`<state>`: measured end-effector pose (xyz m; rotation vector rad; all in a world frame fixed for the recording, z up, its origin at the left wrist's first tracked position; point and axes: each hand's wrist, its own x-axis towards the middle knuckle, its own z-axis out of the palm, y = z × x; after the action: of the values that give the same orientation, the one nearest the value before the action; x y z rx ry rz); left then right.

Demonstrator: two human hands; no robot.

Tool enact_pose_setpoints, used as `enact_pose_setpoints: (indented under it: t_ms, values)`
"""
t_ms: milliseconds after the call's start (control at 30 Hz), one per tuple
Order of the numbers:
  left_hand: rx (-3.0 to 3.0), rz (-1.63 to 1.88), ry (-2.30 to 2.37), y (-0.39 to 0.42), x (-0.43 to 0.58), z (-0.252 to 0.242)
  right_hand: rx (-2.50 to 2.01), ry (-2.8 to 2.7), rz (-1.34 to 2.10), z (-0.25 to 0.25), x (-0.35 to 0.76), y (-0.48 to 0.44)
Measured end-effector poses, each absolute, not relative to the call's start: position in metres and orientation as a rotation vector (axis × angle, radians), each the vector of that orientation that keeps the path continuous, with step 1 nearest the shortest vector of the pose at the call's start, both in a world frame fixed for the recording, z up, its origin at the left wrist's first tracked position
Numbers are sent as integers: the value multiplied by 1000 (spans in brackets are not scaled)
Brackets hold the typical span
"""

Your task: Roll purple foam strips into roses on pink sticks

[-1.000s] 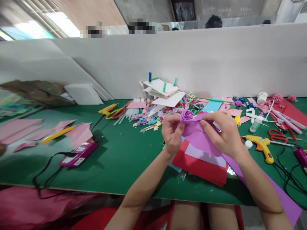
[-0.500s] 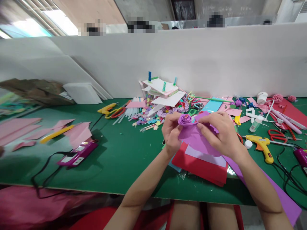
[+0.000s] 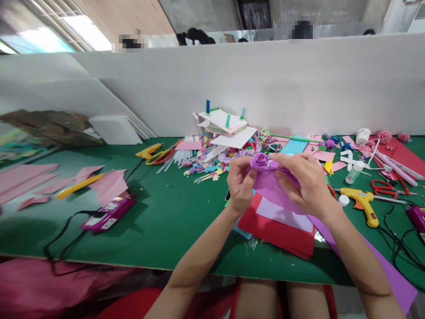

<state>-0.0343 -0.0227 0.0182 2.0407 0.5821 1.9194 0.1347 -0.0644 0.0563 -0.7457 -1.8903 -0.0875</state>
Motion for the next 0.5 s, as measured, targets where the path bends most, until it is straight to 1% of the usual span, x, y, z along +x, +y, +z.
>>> enact_pose_setpoints:
  t_ms: [133, 500]
  values:
    - [2070, 1933, 643, -22, -34, 15, -707, -1931, -177, 57, 133, -63]
    - [2146, 1883, 647, -22, -32, 15, -757, -1979, -140, 54, 133, -62]
